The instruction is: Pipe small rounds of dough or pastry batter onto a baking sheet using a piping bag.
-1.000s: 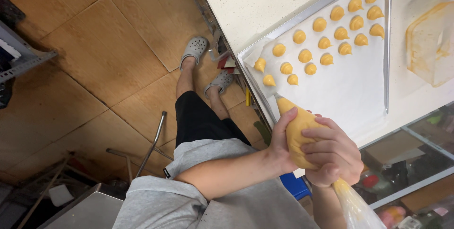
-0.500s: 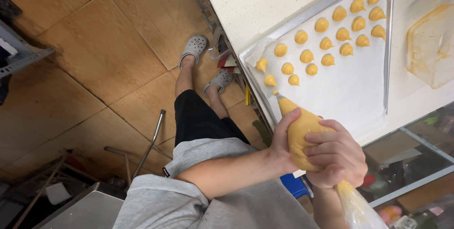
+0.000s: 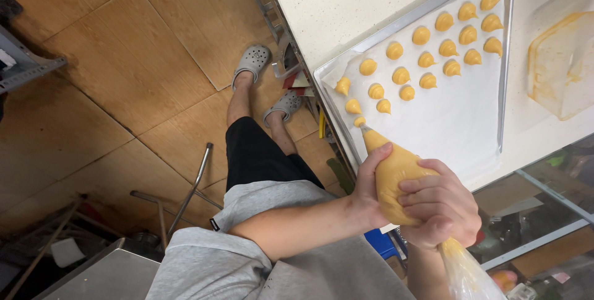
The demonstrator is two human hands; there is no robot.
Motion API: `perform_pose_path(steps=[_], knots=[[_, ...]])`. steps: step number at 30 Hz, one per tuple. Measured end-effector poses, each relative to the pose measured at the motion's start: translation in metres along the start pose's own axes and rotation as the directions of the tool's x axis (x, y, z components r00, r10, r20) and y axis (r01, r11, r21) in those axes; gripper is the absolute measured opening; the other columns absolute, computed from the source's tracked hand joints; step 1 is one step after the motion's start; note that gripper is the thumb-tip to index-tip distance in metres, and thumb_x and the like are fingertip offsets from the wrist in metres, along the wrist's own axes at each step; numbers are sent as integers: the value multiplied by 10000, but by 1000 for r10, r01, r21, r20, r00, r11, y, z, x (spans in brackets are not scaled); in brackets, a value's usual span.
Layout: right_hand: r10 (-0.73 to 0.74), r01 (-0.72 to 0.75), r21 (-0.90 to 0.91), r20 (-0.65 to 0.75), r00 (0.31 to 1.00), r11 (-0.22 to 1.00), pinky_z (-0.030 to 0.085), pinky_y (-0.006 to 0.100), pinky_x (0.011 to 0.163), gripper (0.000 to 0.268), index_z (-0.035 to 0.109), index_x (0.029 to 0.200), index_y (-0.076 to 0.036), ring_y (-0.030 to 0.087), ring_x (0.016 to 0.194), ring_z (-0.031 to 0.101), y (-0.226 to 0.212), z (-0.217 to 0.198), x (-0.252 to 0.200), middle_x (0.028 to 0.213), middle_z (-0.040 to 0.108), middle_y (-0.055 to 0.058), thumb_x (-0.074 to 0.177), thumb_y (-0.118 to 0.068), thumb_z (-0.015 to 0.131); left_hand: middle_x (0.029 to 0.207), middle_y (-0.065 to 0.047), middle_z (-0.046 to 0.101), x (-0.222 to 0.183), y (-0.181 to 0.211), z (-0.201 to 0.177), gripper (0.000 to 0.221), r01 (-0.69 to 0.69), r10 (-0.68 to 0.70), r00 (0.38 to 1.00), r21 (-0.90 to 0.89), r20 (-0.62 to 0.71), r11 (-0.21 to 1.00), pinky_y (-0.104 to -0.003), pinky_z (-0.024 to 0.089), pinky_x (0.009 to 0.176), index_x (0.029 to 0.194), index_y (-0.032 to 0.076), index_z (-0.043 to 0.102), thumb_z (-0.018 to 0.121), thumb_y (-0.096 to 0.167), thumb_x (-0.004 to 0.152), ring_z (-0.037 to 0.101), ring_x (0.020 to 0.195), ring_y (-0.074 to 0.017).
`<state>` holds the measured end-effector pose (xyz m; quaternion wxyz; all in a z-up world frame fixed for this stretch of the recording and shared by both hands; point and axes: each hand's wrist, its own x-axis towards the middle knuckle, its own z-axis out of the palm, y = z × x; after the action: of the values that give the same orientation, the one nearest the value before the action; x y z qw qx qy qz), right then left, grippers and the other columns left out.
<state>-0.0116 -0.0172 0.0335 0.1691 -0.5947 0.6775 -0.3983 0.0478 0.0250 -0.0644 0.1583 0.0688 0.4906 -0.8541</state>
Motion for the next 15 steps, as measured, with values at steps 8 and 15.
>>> perform_pose_path(steps=[8,15], knots=[[2,-2,-2,-2,1000,1000,600,496,818,719,482,540,-50,235,599,665,-3,-1,1,546,560,74,1143,-414,339,1213,-138,621,-1,-2,1,640,-18,18,1000,34,-9,999,-372,525,1018,1318,17,565,495,610,1087,631,1127,-238],[25,-25,-7,4,1000,1000,600,495,824,725,479,548,-47,230,597,659,-5,-2,3,550,557,74,1146,-432,335,1212,-142,625,1,-2,-2,645,-24,24,1000,39,-1,999,-372,532,1009,1318,14,567,480,612,1094,636,1121,-239]])
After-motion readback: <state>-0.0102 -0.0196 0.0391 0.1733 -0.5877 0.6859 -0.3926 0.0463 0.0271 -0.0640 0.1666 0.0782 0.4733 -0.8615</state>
